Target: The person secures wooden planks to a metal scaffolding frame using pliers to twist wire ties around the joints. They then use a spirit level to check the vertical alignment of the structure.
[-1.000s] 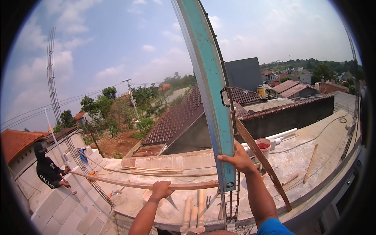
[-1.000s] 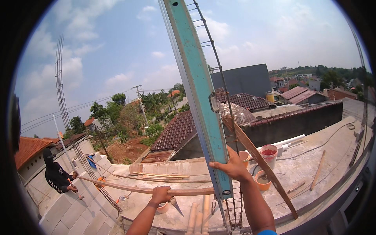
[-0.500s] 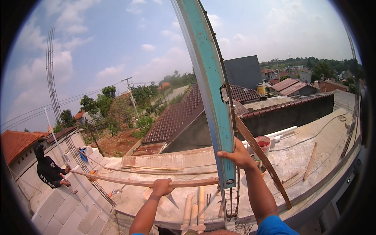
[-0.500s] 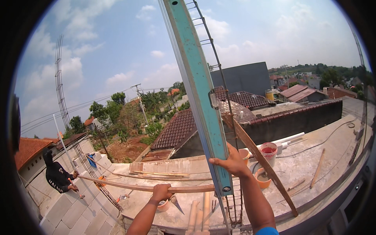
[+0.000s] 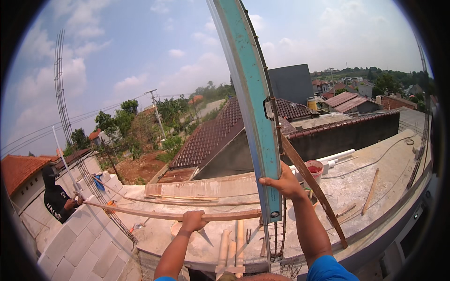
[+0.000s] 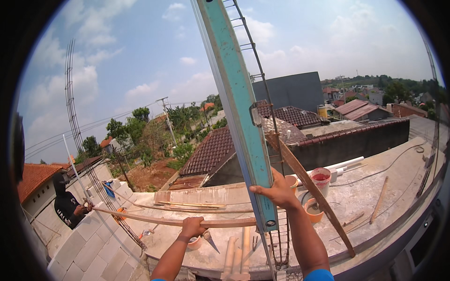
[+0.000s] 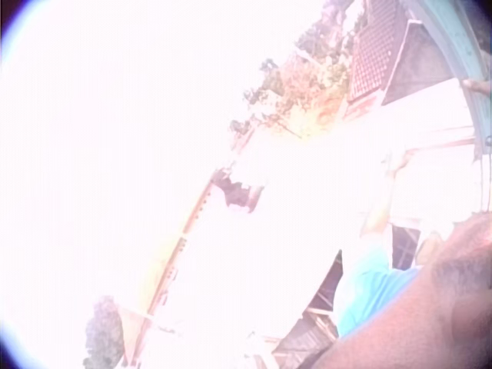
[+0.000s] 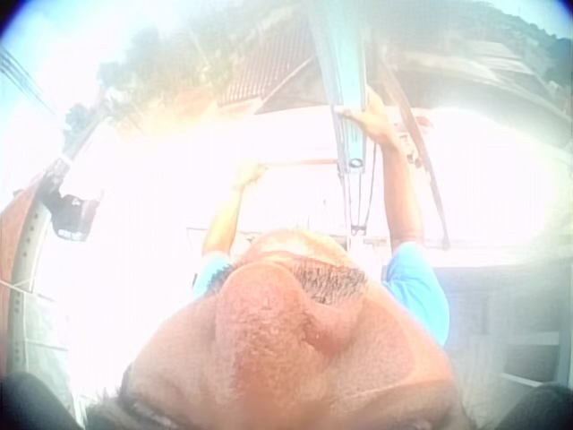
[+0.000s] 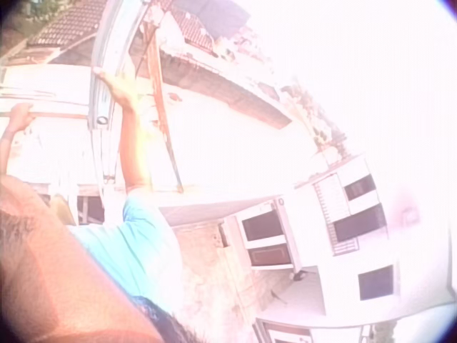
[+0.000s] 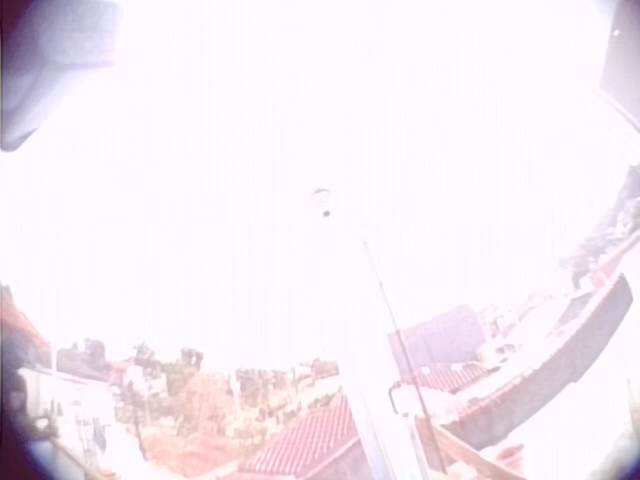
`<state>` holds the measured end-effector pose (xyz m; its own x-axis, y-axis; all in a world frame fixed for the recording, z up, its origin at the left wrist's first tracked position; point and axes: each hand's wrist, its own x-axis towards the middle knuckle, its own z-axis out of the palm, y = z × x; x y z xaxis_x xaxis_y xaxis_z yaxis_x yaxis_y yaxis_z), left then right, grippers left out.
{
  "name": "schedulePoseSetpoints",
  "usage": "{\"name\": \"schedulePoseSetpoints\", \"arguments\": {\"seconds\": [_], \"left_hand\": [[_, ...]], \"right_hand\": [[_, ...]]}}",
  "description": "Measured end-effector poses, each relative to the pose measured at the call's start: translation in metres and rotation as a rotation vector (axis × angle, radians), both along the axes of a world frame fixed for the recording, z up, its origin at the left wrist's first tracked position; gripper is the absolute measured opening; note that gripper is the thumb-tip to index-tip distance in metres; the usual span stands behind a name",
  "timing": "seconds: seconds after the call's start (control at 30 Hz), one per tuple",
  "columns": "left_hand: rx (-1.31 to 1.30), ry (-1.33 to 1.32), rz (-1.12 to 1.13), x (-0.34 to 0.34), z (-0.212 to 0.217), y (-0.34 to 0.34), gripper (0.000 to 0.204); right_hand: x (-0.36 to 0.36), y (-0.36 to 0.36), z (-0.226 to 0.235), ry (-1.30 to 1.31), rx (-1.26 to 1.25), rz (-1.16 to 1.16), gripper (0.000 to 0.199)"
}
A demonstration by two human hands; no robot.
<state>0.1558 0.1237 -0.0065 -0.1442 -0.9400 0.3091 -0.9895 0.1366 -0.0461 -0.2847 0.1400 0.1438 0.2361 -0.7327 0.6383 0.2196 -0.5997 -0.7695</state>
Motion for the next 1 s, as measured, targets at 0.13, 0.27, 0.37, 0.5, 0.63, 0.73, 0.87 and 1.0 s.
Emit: {"name": "schedulePoseSetpoints", "arguments": {"seconds": [0.13,0.27,0.37,0.5,0.63,0.73,0.87,1.0], "left_hand": [[0.0,0.003,-0.008,-0.004,0.003,0.001,0.039],[0.006,-0.002,0.003,-0.005,0.004,0.001,0.039],[0.002,-0.005,-0.003,-0.006,0.004,0.003,0.038],[-0.015,0.011,-0.013,-0.007,0.006,0.006,0.035],[-0.016,0.029,-0.018,0.002,0.002,0.002,0.035],[-0.088,0.058,-0.057,0.005,-0.001,0.0,0.037],[-0.032,0.081,-0.044,-0.004,-0.005,0.006,0.027],[-0.122,0.1,-0.071,0.013,-0.022,0.001,0.025]], "right_hand": [[-0.003,-0.003,-0.003,0.034,0.0,-0.03,0.076],[-0.004,0.0,-0.001,0.028,-0.007,-0.026,0.076],[-0.004,0.002,0.001,0.012,-0.009,-0.008,0.073],[-0.003,0.001,-0.002,0.007,0.003,-0.057,0.071],[0.003,0.001,-0.001,-0.037,0.051,0.009,0.065],[0.005,0.001,-0.003,-0.027,0.107,-0.046,0.058],[-0.005,-0.008,-0.02,-0.04,0.043,-0.141,0.056],[-0.002,-0.016,-0.023,-0.042,0.076,-0.071,0.059]]}}
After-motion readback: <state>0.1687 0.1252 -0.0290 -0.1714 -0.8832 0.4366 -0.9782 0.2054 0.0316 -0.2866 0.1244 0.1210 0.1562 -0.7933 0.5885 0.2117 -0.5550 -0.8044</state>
